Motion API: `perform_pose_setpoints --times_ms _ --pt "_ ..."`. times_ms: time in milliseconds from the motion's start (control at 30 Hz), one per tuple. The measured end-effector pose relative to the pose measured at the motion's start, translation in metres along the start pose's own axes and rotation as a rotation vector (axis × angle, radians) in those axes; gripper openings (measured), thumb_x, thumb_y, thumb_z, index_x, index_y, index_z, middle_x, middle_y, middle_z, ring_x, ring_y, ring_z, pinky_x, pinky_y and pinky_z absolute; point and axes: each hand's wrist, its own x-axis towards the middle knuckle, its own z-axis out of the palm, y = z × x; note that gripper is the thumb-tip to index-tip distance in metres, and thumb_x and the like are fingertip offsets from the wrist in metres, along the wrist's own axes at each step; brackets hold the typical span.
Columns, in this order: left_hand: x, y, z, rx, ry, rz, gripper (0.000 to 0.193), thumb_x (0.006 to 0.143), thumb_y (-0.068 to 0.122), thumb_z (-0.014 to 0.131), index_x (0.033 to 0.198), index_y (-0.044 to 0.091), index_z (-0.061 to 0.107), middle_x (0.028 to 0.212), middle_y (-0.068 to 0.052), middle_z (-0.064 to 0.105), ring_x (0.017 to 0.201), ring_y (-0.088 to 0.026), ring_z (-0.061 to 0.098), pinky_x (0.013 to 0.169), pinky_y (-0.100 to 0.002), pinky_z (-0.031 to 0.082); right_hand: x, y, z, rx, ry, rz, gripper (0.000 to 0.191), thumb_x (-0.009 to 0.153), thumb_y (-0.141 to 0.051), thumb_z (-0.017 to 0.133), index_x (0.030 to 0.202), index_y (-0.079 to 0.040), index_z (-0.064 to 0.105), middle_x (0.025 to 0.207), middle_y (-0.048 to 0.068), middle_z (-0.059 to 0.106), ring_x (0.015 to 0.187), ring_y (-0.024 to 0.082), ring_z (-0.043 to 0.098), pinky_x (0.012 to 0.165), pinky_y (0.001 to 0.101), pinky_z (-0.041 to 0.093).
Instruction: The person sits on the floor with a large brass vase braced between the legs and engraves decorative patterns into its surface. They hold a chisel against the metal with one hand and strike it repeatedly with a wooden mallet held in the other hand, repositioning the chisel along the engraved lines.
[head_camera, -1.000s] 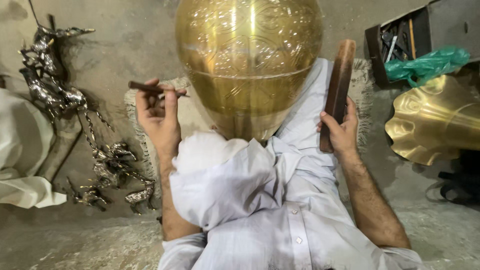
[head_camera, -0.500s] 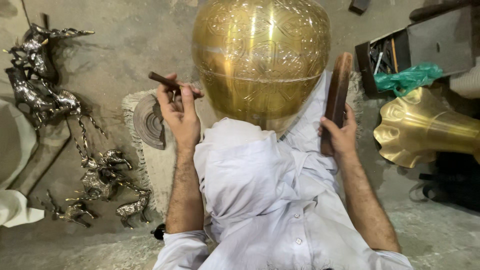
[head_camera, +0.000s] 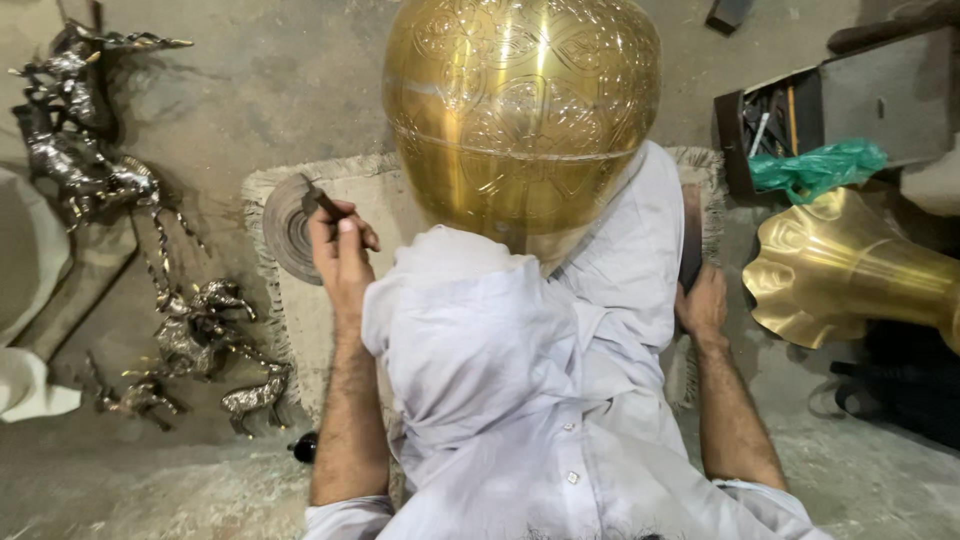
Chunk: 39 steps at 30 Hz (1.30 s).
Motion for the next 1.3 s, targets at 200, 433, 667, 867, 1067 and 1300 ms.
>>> perform_pose_setpoints --times_ms 200,433,667,867,1067,1300 --pt "0.0 0.036 -0.023 0.029 -0.016 0.101 0.022 0.108 0.018 0.058 0.126 0.005 0.055 0.09 0.0 0.055 0.07 -0.01 0.048 0.064 -0.026 0.043 0.005 -0.02 -0.022 0.181 0.247 -0.17 0.062 0.082 -0.011 0.077 0.138 0.002 0.054 0.126 0.028 0.055 0.115 0.048 0.057 0.097 0.0531 0.05" --pt "-0.058 0.099 -0.049 0.154 0.021 0.516 0.011 0.112 0.011 0.057 0.121 0.005 0.057 0.091 -0.005 0.057 0.063 -0.01 0.05 0.051 -0.022 0.044 -0.04 -0.116 -0.026 1.217 -0.152 -0.181 0.013 0.092 0.003 0.071 0.1 -0.005 0.065 0.098 0.006 0.07 0.09 0.014 0.063 0.084 0.0282 0.052" --pt "-0.135 0.134 -0.064 0.73 0.156 0.589 0.015 0.111 0.01 0.053 0.124 0.002 0.055 0.102 -0.009 0.055 0.074 -0.012 0.052 0.064 -0.023 0.046 -0.073 -0.167 0.033 1.519 -0.952 0.622 0.039 0.084 0.001 0.072 0.116 -0.004 0.051 0.101 0.012 0.066 0.094 0.021 0.07 0.085 0.0357 0.059" --pt "-0.174 0.154 -0.06 1.127 0.214 0.454 0.019 0.11 0.009 0.05 0.126 -0.001 0.053 0.111 -0.013 0.052 0.083 -0.015 0.053 0.075 -0.023 0.047 -0.061 -0.173 0.045 1.219 -0.788 0.228 0.066 0.071 0.004 0.081 0.13 0.007 0.053 0.115 0.014 0.071 0.104 0.025 0.069 0.088 0.0366 0.058" --pt "-0.187 0.152 -0.022 1.41 0.062 0.619 0.016 0.115 0.0 0.051 0.128 -0.003 0.058 0.116 -0.015 0.058 0.099 -0.022 0.058 0.088 -0.028 0.05 -0.032 -0.172 0.041 1.38 -0.699 0.361 0.073 0.061 0.009 0.081 0.128 0.009 0.051 0.114 0.019 0.07 0.099 0.033 0.072 0.084 0.0433 0.062" --pt "-0.097 0.117 0.028 1.308 -0.067 0.63 0.017 0.111 -0.002 0.063 0.128 0.0 0.061 0.114 -0.017 0.065 0.096 -0.032 0.064 0.085 -0.041 0.056 -0.044 -0.193 0.036 1.186 -0.861 0.326 0.079 0.06 0.009 0.086 0.131 0.002 0.054 0.123 0.014 0.068 0.112 0.027 0.068 0.089 0.0369 0.06"
